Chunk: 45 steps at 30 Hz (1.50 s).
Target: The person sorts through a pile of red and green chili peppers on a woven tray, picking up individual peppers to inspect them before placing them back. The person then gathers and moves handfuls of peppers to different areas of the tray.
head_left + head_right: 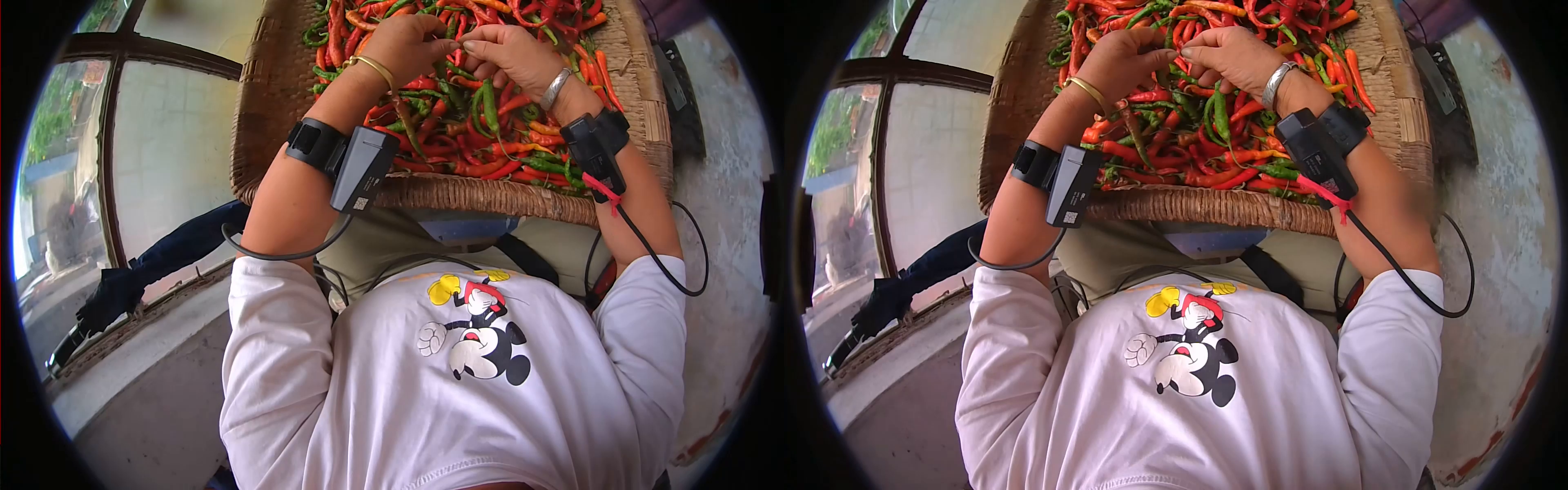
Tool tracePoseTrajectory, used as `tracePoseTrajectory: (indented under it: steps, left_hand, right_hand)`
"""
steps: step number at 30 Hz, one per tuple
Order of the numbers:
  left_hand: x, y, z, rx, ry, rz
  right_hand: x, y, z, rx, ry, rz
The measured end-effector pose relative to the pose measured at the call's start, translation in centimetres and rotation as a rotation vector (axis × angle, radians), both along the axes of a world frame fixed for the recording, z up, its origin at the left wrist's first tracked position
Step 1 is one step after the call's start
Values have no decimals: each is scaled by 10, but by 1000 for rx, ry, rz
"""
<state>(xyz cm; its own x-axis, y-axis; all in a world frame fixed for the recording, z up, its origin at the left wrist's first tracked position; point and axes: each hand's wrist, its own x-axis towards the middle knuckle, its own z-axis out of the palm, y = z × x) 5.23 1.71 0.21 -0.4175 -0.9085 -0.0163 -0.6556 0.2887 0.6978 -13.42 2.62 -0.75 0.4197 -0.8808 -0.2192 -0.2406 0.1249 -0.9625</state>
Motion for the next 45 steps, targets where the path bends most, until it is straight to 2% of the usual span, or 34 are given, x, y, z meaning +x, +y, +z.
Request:
tracePoseTrajectory:
  steps: [1, 5, 10, 11, 13, 14, 16, 20, 22, 23, 25, 26, 27, 29, 30, 32, 33, 35, 37, 39, 40, 42, 43, 45]
  left_hand:
    - [-1, 1, 0, 94, 150, 55]
    - [-2, -1, -11, -6, 254, 68]
    - [-9, 5, -6, 129, 454, 102]
    - [-9, 4, -4, 130, 454, 102]
    - [-8, 3, -1, 160, 296, 104]
    - [-7, 3, -1, 159, 295, 105]
    - [-7, 3, -2, 297, 339, 45]
    - [-9, 8, 2, 272, 347, 11]
    - [-8, 7, 3, 308, 329, -18]
    - [-8, 7, 1, 297, 335, -19]
    - [-9, 10, 3, 106, 307, -66]
    - [-8, 11, 4, 30, 194, -91]
    - [-9, 12, 6, 24, 200, -93]
    - [-9, 14, 9, -188, -60, -236]
    - [-8, 14, 12, -169, -191, -229]
    - [-4, 10, 9, -192, -249, -214]
    - [-2, 8, 7, -210, -313, -200]
    - [-1, 6, 4, -212, -324, -199]
    - [-1, 4, -2, -213, -337, -199]
    - [-4, 4, -6, -227, -324, -284]
    - [-5, 6, -3, -145, -318, -284]
    - [-9, 9, 1, -134, -334, -298]
    - [-9, 10, 2, -120, -352, -314]
    - [-9, 10, -3, -139, -331, -315]
  right_hand:
    - [2, 1, -1, -14, 43, 20]
    - [10, 7, -1, 8, 11, 108]
    - [17, 14, 4, 22, 44, 83]
    - [16, 11, 1, 22, 44, 83]
    - [14, 7, -3, -26, -141, -100]
    - [10, 6, -1, -29, -172, -116]
    - [7, 6, -6, 28, -237, -122]
    - [3, 4, -3, 207, -407, -91]
    - [1, 3, 1, 206, -388, -78]
    - [0, 2, 1, 217, -374, -72]
    - [0, 1, 0, 244, -437, -53]
    - [1, 5, 0, 367, -480, -147]
    - [2, 6, 1, 489, -523, -242]
    - [-4, 1, -1, 488, -449, -219]
    - [-8, -2, -1, 431, -242, -132]
    - [-15, -9, -1, 307, 88, 19]
    - [-17, -10, 3, 302, 94, 22]
    - [-19, -13, 17, 132, 476, 123]
    - [-20, -19, 19, 133, 515, 159]
    - [-15, -19, 17, 110, -417, -6]
    - [-10, -17, 25, 109, -414, -6]
    - [2, -15, 43, 82, -862, -158]
    - [0, -18, 36, 81, -860, -156]
    - [-6, -23, 19, -88, -304, -223]
